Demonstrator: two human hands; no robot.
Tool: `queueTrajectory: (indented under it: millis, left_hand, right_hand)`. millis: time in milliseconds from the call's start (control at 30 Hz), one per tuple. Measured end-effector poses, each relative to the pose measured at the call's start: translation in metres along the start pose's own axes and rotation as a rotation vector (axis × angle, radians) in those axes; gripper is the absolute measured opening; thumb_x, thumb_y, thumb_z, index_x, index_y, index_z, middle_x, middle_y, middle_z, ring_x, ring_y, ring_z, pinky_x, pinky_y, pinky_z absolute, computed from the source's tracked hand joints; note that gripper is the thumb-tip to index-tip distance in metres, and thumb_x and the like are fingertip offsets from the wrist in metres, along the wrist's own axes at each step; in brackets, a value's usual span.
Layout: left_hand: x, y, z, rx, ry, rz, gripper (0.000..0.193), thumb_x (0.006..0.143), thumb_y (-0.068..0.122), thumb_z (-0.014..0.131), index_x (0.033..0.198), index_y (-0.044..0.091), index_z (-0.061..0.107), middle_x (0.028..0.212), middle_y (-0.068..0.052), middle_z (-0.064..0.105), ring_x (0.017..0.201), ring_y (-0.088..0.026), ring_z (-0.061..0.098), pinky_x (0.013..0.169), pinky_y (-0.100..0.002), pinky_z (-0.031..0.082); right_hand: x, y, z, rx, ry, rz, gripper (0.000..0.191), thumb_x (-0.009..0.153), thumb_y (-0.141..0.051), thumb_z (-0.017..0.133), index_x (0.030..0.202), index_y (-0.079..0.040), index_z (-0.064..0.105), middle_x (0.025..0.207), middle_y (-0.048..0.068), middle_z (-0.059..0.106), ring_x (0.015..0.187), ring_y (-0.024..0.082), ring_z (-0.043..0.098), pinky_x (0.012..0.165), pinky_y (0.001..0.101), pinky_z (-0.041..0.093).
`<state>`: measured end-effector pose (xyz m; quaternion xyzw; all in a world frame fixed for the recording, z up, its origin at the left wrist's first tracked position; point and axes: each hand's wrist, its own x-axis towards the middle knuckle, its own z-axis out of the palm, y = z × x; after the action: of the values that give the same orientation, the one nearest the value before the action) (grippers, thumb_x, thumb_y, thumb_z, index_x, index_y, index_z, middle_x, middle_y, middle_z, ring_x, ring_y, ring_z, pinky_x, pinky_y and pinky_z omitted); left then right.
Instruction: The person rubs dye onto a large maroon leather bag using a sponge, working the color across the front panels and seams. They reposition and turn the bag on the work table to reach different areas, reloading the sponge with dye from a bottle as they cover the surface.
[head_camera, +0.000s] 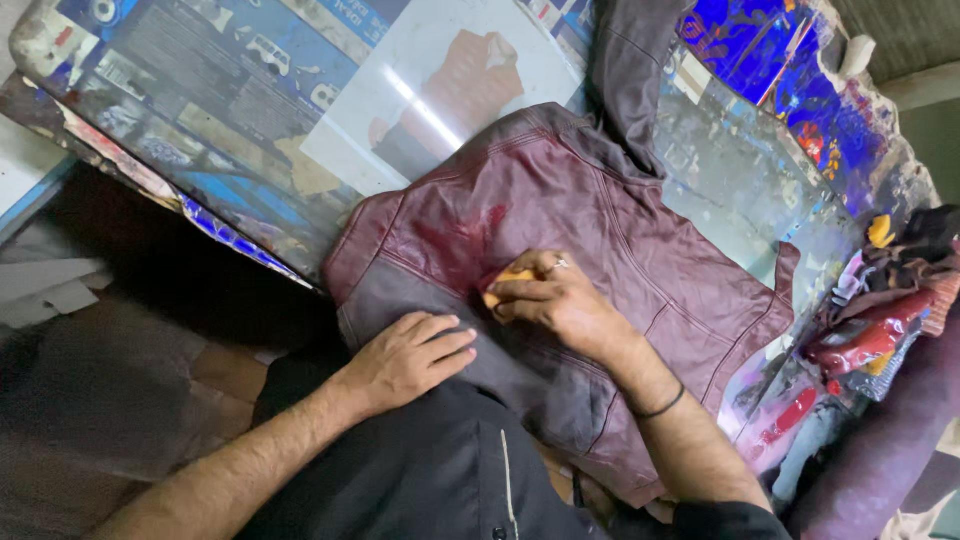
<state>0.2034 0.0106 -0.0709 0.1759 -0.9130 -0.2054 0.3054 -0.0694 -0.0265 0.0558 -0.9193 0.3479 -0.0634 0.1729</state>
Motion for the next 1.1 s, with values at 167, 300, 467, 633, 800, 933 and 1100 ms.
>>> queueTrajectory:
  millis: [167,300,467,633,800,933,1100]
  left_hand:
    - [0.002,0.003,0.006,-0.129,-0.015,-0.091,0.037,0.082,0.019,0.070,0.118,0.011,0.074,0.126,0.000,0.069,0.119,-0.023,0.058,0.100,-0.042,0.045]
    - [0.000,0.003,0.007,-0.127,-0.010,-0.109,0.033,0.085,0.021,0.073,0.117,0.012,0.074,0.126,0.000,0.070,0.118,-0.023,0.058,0.098,-0.041,0.045]
    - [0.001,0.003,0.008,-0.157,0.023,-0.141,0.035,0.085,0.023,0.076,0.118,0.013,0.074,0.126,0.001,0.070,0.118,-0.022,0.058,0.100,-0.041,0.045]
    - [0.001,0.006,0.008,-0.164,0.000,-0.154,0.036,0.085,0.022,0.074,0.120,0.013,0.073,0.126,0.001,0.070,0.119,-0.022,0.058,0.099,-0.042,0.044]
    - [0.003,0.007,0.005,-0.127,0.000,-0.124,0.036,0.086,0.020,0.071,0.122,0.012,0.072,0.128,0.000,0.069,0.121,-0.023,0.057,0.101,-0.042,0.044]
    - [0.007,0.008,0.000,-0.083,-0.065,-0.055,0.039,0.087,0.018,0.064,0.125,0.012,0.071,0.132,-0.002,0.067,0.122,-0.024,0.056,0.102,-0.042,0.044]
    - [0.011,0.009,0.000,-0.030,-0.093,0.004,0.037,0.087,0.017,0.059,0.122,0.015,0.071,0.135,-0.003,0.065,0.130,-0.027,0.053,0.109,-0.046,0.039]
  right_hand:
    - [0.016,0.000,0.042,-0.047,0.097,-0.081,0.032,0.087,-0.022,0.061,0.111,-0.011,0.079,0.126,0.001,0.070,0.119,0.023,0.058,0.097,0.0375,0.042]
    - [0.003,0.000,0.047,-0.056,0.034,-0.087,0.031,0.086,-0.020,0.061,0.109,-0.010,0.078,0.125,0.000,0.070,0.118,0.022,0.058,0.096,0.0370,0.041]
    - [-0.020,0.002,0.022,-0.003,-0.286,0.011,0.026,0.086,-0.023,0.061,0.101,-0.013,0.079,0.113,-0.005,0.072,0.115,0.018,0.060,0.095,0.0369,0.043]
    - [-0.020,-0.002,0.032,-0.040,-0.024,-0.031,0.028,0.083,-0.022,0.061,0.102,-0.013,0.079,0.123,0.000,0.073,0.116,0.021,0.058,0.097,0.0357,0.042]
    - [-0.041,-0.007,0.027,-0.083,-0.096,0.057,0.028,0.084,-0.021,0.062,0.104,-0.013,0.080,0.116,-0.002,0.073,0.115,0.022,0.059,0.097,0.0373,0.044]
    - [-0.067,-0.016,0.005,-0.095,0.110,0.300,0.023,0.084,-0.013,0.069,0.105,-0.014,0.078,0.122,0.002,0.072,0.115,0.024,0.059,0.095,0.0392,0.047]
    - [-0.073,-0.046,0.044,-0.170,0.507,0.563,0.039,0.077,-0.008,0.075,0.115,-0.014,0.076,0.130,0.011,0.063,0.113,0.031,0.055,0.094,0.0440,0.048]
